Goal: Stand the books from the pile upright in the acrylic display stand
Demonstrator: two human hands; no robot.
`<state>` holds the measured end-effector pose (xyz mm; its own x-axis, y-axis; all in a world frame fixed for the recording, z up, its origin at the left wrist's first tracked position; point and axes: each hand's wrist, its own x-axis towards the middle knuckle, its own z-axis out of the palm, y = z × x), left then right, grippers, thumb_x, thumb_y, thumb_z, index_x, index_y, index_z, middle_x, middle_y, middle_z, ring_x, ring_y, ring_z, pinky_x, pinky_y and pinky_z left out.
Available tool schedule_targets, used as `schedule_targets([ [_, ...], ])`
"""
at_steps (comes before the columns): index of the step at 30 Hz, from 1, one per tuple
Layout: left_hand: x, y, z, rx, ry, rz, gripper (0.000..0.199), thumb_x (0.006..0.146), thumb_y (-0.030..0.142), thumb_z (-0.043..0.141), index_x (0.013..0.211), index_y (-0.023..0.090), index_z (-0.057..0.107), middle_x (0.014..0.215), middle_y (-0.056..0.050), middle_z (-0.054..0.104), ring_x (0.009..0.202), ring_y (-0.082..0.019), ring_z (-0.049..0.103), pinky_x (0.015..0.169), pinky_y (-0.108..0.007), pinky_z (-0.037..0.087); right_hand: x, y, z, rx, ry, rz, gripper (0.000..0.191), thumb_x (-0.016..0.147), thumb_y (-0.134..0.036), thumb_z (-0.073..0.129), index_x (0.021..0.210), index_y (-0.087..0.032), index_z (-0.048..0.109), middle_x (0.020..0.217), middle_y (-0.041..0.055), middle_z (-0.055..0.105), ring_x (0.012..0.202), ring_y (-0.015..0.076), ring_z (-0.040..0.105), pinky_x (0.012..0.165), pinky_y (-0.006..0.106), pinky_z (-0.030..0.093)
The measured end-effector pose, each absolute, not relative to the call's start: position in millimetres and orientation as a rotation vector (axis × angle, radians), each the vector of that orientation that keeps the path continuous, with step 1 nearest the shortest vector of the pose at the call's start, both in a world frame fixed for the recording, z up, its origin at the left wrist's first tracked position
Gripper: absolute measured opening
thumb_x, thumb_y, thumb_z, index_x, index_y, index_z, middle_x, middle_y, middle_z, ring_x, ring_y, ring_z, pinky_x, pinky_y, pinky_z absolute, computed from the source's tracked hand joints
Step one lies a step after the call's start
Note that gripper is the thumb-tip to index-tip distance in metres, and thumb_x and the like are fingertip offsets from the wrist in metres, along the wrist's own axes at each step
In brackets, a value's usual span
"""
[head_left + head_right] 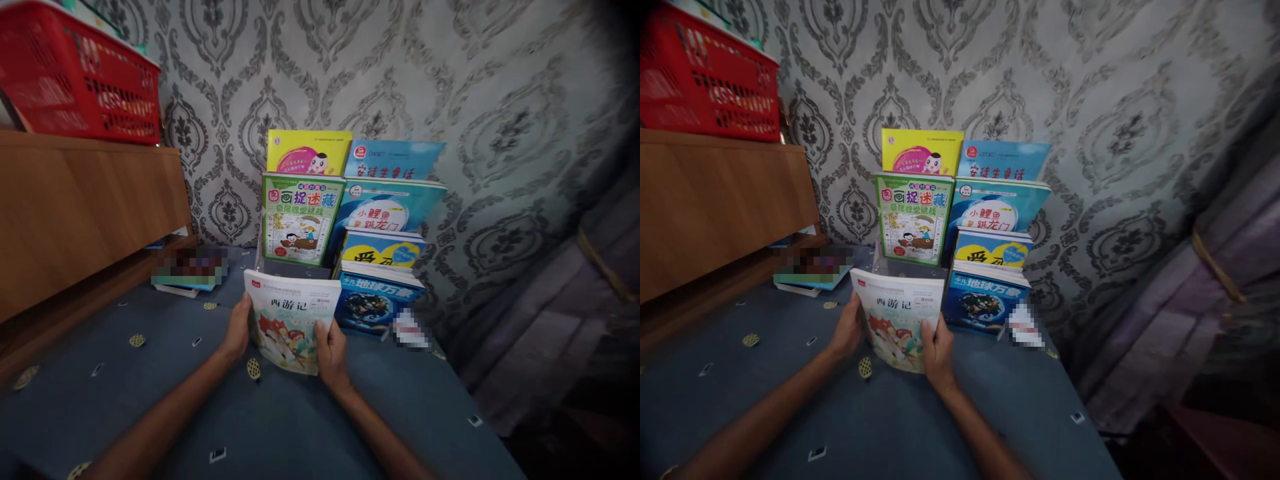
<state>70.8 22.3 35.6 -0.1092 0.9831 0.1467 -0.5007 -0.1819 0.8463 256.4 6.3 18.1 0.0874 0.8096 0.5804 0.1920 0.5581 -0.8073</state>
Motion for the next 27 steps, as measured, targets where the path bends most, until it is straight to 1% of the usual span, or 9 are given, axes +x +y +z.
schedule_targets([
  [5, 66, 28, 33, 0.967, 0.813, 1.661, 0.052, 0.075, 0.065, 0.070, 0.096, 0.017, 0.072, 0.103, -0.008, 0.076, 0.109, -0.027, 0.066, 0.099, -0.039, 0.049, 267, 9, 30, -1.028, -1.533, 0.516, 0.050, 0.097, -0.058, 0.040, 0.108, -0.017, 0.068, 0.106, 0.0128, 0.077, 0.096, 0.0290, 0.072, 0.079, 0.036, 0.057],
  [8, 60, 31, 31, 1.070, 0.898, 1.680, 0.045, 0.079, 0.063, 0.067, 0.088, 0.019, 0.067, 0.093, -0.004, 0.072, 0.092, -0.021, 0.065, 0.087, -0.033, 0.050, 270, 11, 38, -1.113, -1.631, 0.508, 0.052, 0.098, -0.057, 0.036, 0.113, -0.017, 0.066, 0.109, 0.0133, 0.076, 0.097, 0.0291, 0.073, 0.082, 0.037, 0.056],
  [12, 49, 29, 35, 1.335, 1.060, 1.676, 0.045, 0.088, 0.062, 0.056, 0.072, 0.019, 0.056, 0.075, 0.001, 0.060, 0.070, -0.014, 0.054, 0.067, -0.026, 0.045, 280, 16, 56, -1.238, -1.804, 0.500, 0.051, 0.099, -0.054, 0.033, 0.117, -0.018, 0.066, 0.113, 0.0140, 0.075, 0.102, 0.0305, 0.071, 0.084, 0.038, 0.055],
  [17, 37, 25, 49, 1.676, 1.254, 1.584, 0.045, 0.092, 0.057, 0.048, 0.068, 0.019, 0.051, 0.065, 0.003, 0.049, 0.063, -0.013, 0.045, 0.057, -0.024, 0.036, 296, 19, 84, -1.263, -2.045, 0.542, 0.049, 0.099, -0.051, 0.032, 0.108, -0.021, 0.070, 0.114, 0.0130, 0.075, 0.109, 0.0327, 0.069, 0.088, 0.041, 0.053],
  [18, 35, 25, 53, 1.717, 1.276, 1.541, 0.045, 0.092, 0.057, 0.048, 0.068, 0.019, 0.051, 0.064, 0.003, 0.048, 0.061, -0.012, 0.044, 0.055, -0.024, 0.035, 299, 19, 90, -1.258, -2.087, 0.548, 0.050, 0.099, -0.051, 0.033, 0.107, -0.021, 0.071, 0.113, 0.0132, 0.075, 0.106, 0.0328, 0.070, 0.086, 0.041, 0.053],
  [20, 30, 26, 59, 1.772, 1.280, 1.417, 0.046, 0.090, 0.060, 0.049, 0.070, 0.019, 0.054, 0.063, 0.003, 0.048, 0.057, -0.013, 0.045, 0.052, -0.024, 0.037, 302, 17, 98, -1.252, -2.148, 0.581, 0.051, 0.099, -0.051, 0.033, 0.107, -0.019, 0.071, 0.105, 0.0134, 0.077, 0.091, 0.0307, 0.073, 0.079, 0.040, 0.055],
  [23, 26, 27, 68, 1.768, 1.205, 1.262, 0.051, 0.085, 0.067, 0.050, 0.078, 0.018, 0.059, 0.068, 0.001, 0.055, 0.057, -0.015, 0.052, 0.048, -0.026, 0.044, 303, 14, 102, -1.216, -2.132, 0.760, 0.052, 0.097, -0.051, 0.035, 0.116, -0.015, 0.068, 0.099, 0.0129, 0.076, 0.064, 0.0225, 0.071, 0.061, 0.035, 0.056],
  [25, 26, 27, 73, 1.743, 1.186, 1.242, 0.053, 0.082, 0.071, 0.051, 0.079, 0.018, 0.060, 0.070, 0.000, 0.057, 0.058, -0.016, 0.055, 0.048, -0.027, 0.048, 303, 14, 102, -1.183, -2.074, 0.863, 0.053, 0.096, -0.052, 0.038, 0.121, -0.014, 0.065, 0.102, 0.0134, 0.074, 0.057, 0.0188, 0.069, 0.052, 0.031, 0.055],
  [27, 28, 26, 77, 1.739, 1.207, 1.270, 0.053, 0.081, 0.071, 0.051, 0.077, 0.019, 0.058, 0.067, 0.000, 0.056, 0.057, -0.016, 0.055, 0.047, -0.027, 0.048, 302, 15, 103, -1.160, -2.033, 0.891, 0.052, 0.095, -0.053, 0.041, 0.121, -0.014, 0.064, 0.099, 0.0128, 0.074, 0.055, 0.0175, 0.068, 0.050, 0.030, 0.054],
])
